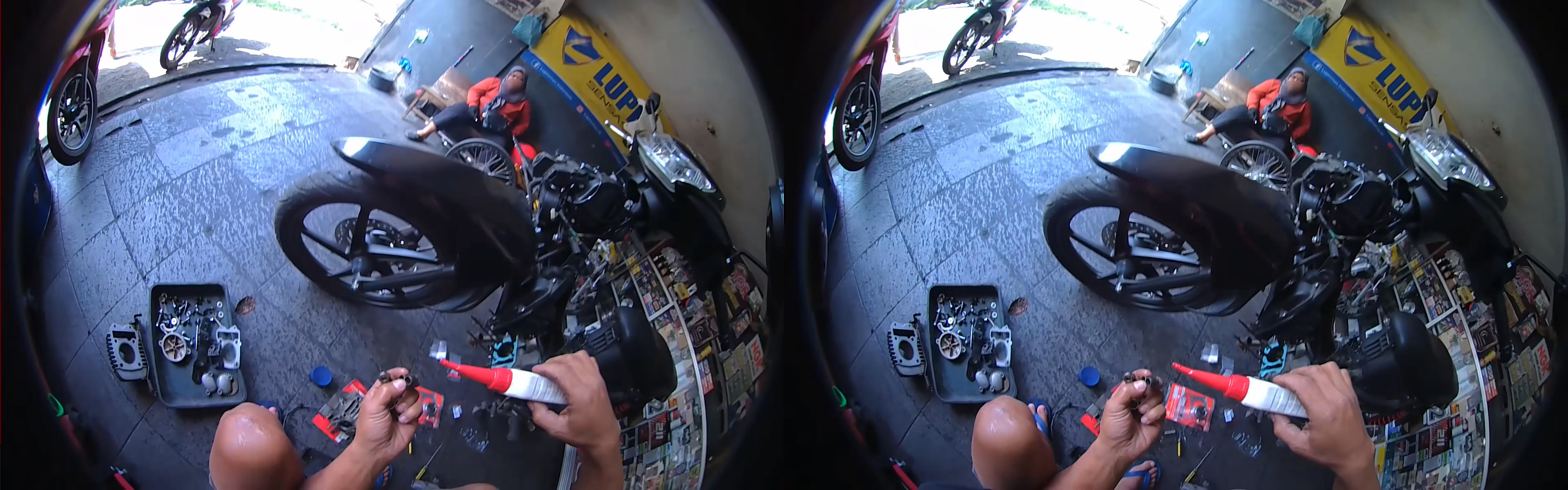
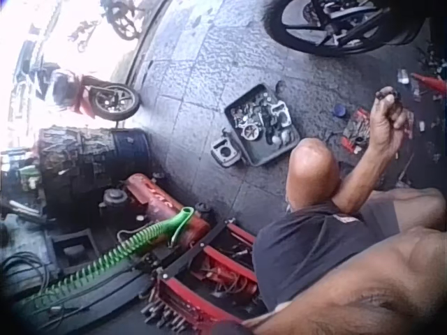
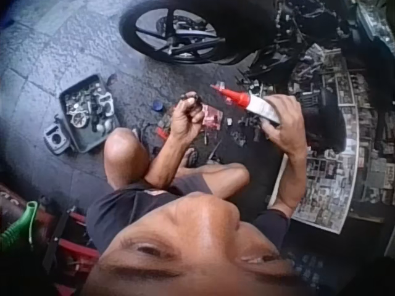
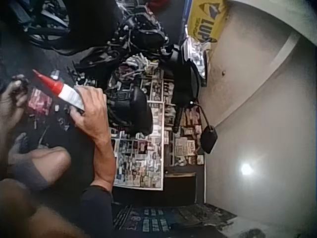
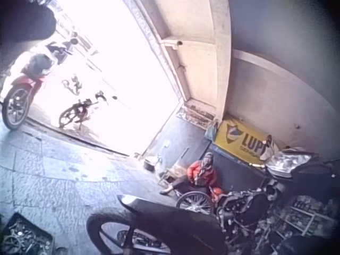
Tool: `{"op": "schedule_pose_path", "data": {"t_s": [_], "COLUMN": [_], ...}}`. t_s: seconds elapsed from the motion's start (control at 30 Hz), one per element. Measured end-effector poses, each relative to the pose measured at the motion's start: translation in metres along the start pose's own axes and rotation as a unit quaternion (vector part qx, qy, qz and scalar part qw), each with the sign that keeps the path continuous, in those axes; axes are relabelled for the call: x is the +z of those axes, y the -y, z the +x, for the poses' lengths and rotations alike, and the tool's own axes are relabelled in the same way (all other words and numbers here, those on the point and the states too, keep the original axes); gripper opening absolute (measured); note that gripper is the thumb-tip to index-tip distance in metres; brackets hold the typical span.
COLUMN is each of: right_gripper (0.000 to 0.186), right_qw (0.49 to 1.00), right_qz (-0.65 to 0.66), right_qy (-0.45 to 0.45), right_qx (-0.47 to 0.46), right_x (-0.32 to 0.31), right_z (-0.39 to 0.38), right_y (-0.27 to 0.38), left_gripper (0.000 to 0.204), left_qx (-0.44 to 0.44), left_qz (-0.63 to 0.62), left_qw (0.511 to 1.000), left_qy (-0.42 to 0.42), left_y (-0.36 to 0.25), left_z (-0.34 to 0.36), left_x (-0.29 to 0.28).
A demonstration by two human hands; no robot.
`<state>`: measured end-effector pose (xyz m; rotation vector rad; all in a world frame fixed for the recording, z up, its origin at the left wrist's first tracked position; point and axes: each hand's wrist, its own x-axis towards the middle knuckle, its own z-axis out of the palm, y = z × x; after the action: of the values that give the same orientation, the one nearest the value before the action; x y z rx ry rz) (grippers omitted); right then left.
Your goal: The person lubricates motorcycle rocker arms using an oil squeeze bottle and installs the rocker arms and shafts into the cylinder head by hand.
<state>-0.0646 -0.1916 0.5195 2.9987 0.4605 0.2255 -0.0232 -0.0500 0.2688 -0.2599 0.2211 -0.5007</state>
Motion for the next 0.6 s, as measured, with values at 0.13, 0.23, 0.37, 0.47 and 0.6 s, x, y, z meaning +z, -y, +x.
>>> {"op": "schedule_pose_path", "data": {"t_s": [0.13,0.23,0.37,0.47,0.6], "right_gripper": [0.043,0.044,0.044,0.044,0.043], "right_qw": [1.0,1.0,1.0,0.999,0.998], "right_qz": [-0.017,-0.015,-0.028,-0.039,-0.056], "right_qy": [-0.009,0.009,0.014,0.014,0.021], "right_qx": [-0.003,-0.002,-0.001,-0.007,-0.016], "right_x": [-0.003,-0.001,-0.005,-0.01,-0.016], "right_z": [-0.001,-0.001,-0.002,0.001,0.009], "right_y": [0.005,0.002,0.003,0.005,0.011], "left_gripper": [0.018,0.018,0.018,0.019,0.018], "left_qx": [-0.016,-0.008,0.001,0.022,0.047], "left_qz": [-0.022,-0.013,0.006,0.027,0.049], "left_qw": [0.999,1.0,1.0,0.999,0.998], "left_qy": [0.023,0.013,0.011,0.008,0.015], "left_y": [0.0,0.002,0.003,0.003,0.001], "left_z": [-0.003,0.001,-0.002,-0.005,-0.007], "left_x": [0.001,-0.001,0.001,0.005,0.009]}}
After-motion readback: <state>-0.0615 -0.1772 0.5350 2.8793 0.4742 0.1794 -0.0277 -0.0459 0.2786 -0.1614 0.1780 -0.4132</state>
